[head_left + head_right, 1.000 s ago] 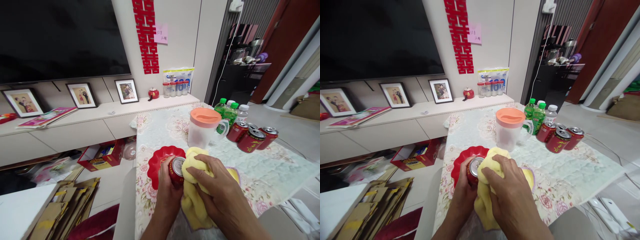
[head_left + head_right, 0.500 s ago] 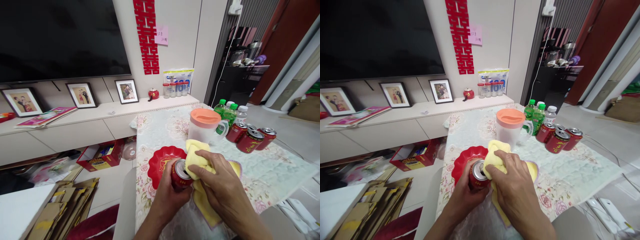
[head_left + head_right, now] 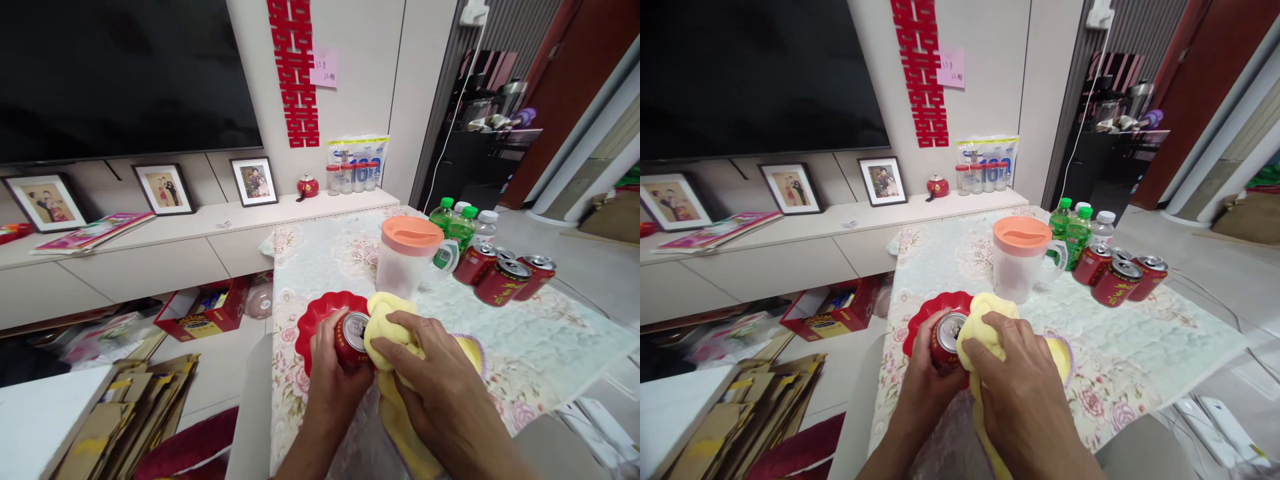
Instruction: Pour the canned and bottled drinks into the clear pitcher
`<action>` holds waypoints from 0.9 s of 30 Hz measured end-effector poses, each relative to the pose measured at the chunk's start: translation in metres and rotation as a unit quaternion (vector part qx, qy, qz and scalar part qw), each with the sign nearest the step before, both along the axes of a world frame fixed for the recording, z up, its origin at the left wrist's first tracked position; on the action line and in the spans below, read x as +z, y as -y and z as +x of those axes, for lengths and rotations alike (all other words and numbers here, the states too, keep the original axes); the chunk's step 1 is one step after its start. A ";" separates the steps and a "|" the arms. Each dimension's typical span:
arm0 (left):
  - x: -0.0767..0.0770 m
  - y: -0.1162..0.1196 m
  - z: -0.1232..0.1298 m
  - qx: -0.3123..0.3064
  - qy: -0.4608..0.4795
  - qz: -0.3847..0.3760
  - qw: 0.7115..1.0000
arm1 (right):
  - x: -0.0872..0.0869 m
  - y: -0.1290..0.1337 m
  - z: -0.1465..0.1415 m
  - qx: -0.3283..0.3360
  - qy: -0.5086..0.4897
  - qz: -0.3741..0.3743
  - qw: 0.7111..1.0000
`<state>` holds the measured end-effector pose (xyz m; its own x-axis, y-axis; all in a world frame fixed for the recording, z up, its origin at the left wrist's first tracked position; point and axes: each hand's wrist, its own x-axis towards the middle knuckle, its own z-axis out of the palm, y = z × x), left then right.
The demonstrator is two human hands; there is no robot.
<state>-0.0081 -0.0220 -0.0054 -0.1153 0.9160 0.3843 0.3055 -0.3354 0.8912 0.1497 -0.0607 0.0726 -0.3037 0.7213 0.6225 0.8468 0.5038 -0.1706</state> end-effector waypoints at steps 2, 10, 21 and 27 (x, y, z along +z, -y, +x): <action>0.001 0.001 0.001 0.023 -0.018 0.009 1.000 | 0.001 0.001 -0.004 0.003 -0.005 0.007 1.000; 0.005 0.006 0.002 0.022 -0.028 0.020 0.999 | -0.005 0.000 -0.001 0.010 -0.001 0.009 1.000; 0.014 0.007 -0.007 -0.196 0.111 -0.125 0.966 | -0.001 -0.002 0.012 -0.003 0.003 0.015 1.000; 0.027 0.008 -0.014 -0.289 0.109 -0.157 0.938 | -0.002 -0.005 0.018 -0.014 0.001 0.010 1.000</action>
<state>-0.0223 -0.0304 0.0212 0.3909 0.9139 0.1093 -0.0475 -0.0985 0.9940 0.1674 -0.0557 0.0705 -0.2852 0.7168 0.6363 0.8607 0.4837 -0.1591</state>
